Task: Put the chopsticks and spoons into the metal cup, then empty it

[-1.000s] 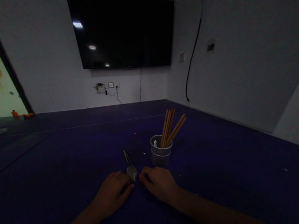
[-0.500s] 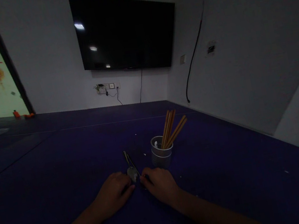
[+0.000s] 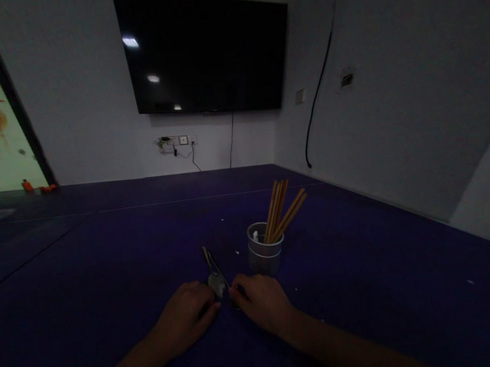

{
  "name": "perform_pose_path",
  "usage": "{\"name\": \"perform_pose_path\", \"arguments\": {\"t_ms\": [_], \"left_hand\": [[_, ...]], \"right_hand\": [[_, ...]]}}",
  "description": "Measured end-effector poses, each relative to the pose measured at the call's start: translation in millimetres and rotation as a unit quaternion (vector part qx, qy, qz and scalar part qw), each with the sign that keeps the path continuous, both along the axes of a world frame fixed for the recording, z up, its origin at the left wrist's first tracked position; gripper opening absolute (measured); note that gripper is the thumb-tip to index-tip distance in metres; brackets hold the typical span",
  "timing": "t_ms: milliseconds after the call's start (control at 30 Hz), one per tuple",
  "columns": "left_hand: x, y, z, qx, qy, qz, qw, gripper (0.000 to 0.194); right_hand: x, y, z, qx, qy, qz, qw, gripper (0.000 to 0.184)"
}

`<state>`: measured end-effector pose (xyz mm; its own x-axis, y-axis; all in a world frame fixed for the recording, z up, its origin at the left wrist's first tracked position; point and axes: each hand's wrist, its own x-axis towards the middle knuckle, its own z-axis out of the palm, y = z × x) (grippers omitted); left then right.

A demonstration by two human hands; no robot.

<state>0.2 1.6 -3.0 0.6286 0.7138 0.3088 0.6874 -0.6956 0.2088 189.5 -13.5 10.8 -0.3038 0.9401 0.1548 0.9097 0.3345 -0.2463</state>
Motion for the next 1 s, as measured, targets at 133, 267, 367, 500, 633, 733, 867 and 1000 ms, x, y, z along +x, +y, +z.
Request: {"name": "perform_pose_path", "arguments": {"t_ms": [133, 267, 367, 500, 633, 733, 867, 1000], "left_hand": [[-0.7, -0.3, 0.6, 0.003, -0.010, -0.007, 1.000, 0.019], [-1.2, -1.2, 1.0, 0.000, -0.012, -0.006, 1.000, 0.020], [-0.8, -2.0, 1.5, -0.010, -0.006, 0.001, 1.000, 0.020], [0.1, -1.1, 0.2, -0.010, 0.001, 0.006, 1.000, 0.019], [0.4, 0.4, -2.5, 0.000, -0.006, 0.008, 1.000, 0.018], [0.4, 0.7, -4.0, 0.003, -0.011, 0.009, 1.000, 0.018], [1.0, 0.9, -4.6, 0.008, -0.014, 0.006, 1.000, 0.017], [1.7, 0.1, -3.2, 0.009, -0.014, 0.003, 1.000, 0.017]], "right_hand": [[-0.3, -0.9, 1.4, 0.003, -0.005, 0.003, 1.000, 0.032], [-0.9, -3.0, 2.9, 0.011, -0.013, 0.001, 1.000, 0.030], [-1.3, -3.4, 3.4, 0.009, -0.014, -0.001, 1.000, 0.029], [-1.1, -2.0, 1.8, 0.012, -0.011, -0.002, 1.000, 0.030], [0.0, -0.2, -0.8, 0.024, -0.012, -0.001, 1.000, 0.030], [0.7, 0.5, -2.1, 0.024, -0.012, 0.003, 1.000, 0.030], [1.1, 1.5, -3.6, 0.019, -0.015, 0.001, 1.000, 0.029], [1.5, 2.1, -4.7, 0.025, -0.025, 0.000, 0.999, 0.029]]}}
